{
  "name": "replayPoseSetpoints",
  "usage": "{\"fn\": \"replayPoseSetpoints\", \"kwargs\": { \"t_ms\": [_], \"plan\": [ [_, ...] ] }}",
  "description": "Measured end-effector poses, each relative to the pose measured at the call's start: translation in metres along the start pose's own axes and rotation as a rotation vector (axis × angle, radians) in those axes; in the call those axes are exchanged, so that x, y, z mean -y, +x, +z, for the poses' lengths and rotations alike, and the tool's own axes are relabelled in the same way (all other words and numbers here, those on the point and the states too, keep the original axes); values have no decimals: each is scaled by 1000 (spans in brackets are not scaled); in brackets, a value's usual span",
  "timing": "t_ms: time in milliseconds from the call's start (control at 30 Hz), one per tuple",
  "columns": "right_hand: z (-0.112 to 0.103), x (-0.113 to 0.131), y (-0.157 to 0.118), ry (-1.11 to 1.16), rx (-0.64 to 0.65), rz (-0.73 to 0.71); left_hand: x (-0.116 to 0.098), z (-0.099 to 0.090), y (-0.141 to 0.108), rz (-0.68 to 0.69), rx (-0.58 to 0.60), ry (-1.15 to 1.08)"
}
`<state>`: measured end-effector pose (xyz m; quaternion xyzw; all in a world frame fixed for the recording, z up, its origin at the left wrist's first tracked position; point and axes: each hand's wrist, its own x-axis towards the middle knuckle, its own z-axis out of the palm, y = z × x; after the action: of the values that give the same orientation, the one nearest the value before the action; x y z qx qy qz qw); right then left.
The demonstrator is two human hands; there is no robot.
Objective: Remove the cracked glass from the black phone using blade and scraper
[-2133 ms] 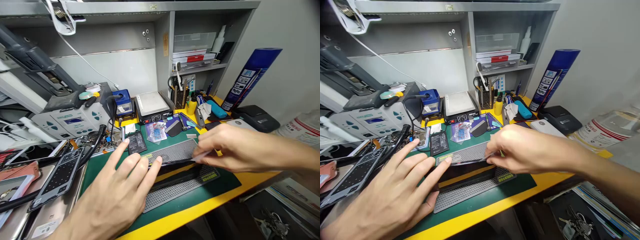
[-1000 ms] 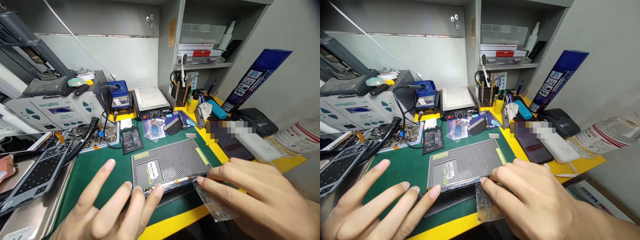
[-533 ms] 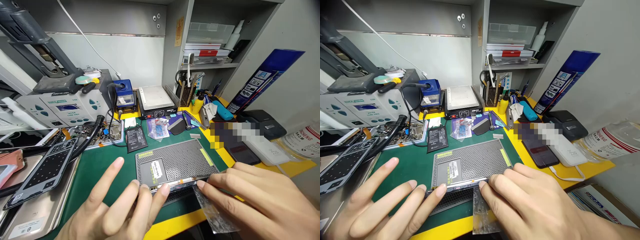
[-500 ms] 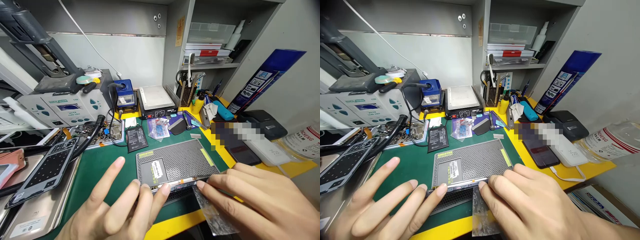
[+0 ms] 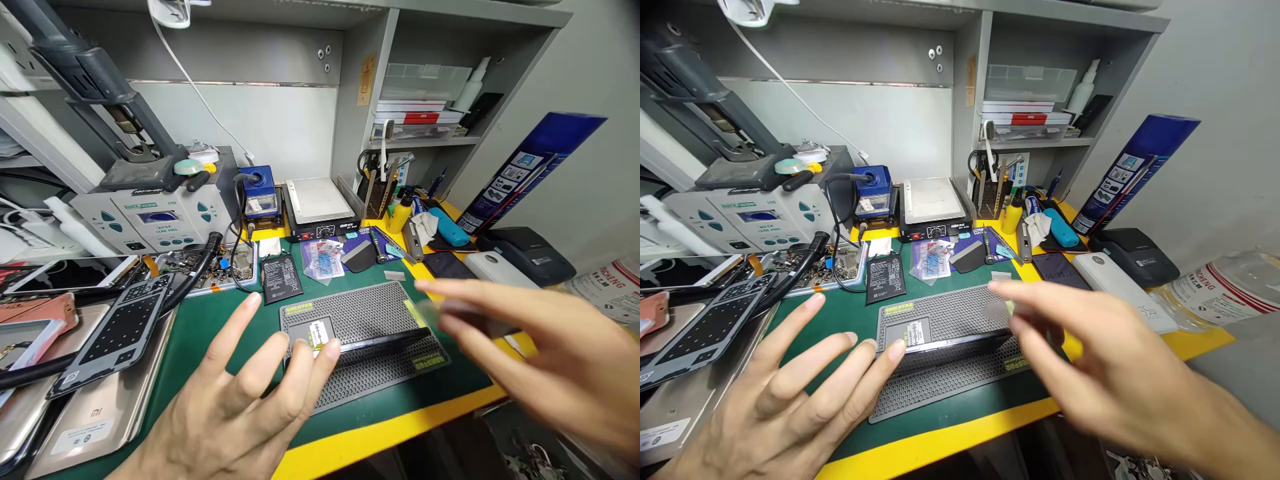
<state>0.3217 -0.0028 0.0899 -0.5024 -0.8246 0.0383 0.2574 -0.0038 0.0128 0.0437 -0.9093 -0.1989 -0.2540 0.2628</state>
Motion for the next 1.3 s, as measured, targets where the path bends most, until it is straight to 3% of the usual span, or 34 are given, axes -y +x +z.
{"fn": "replayPoseSetpoints", "kwargs": {
  "t_ms": [100,167,233,300,367,467,600,733,833,1033,1200,1300],
  "plan": [
    [1,-33,23,111,264,307,-3,0,-4,-16,-26,4],
    [3,-52,35,11,439,339,-8,1,-8,-50,-50,6],
    [5,-60,45,-154,355,239,-14,2,-12,-108,-61,4],
    [8,-54,56,-155,273,162,-20,3,-15,-150,-57,-5],
    [13,-39,71,-3,368,140,-25,5,-17,-152,-81,8],
    [26,-15,99,134,628,43,-30,8,-19,-95,-177,73],
    [53,6,128,165,798,-73,-32,9,-19,-90,-210,88],
    [71,21,137,122,937,-285,-31,8,-19,-129,-154,31],
    [73,33,142,68,1003,-406,-29,11,-21,-149,-138,3],
    [74,51,161,-39,1104,-483,-25,14,-27,-144,-157,-11],
    [78,50,166,-50,1128,-527,-22,5,-31,-191,-26,-102],
    [80,44,165,-15,1115,-540,-22,5,-31,-214,-25,-137]
  ]
}}
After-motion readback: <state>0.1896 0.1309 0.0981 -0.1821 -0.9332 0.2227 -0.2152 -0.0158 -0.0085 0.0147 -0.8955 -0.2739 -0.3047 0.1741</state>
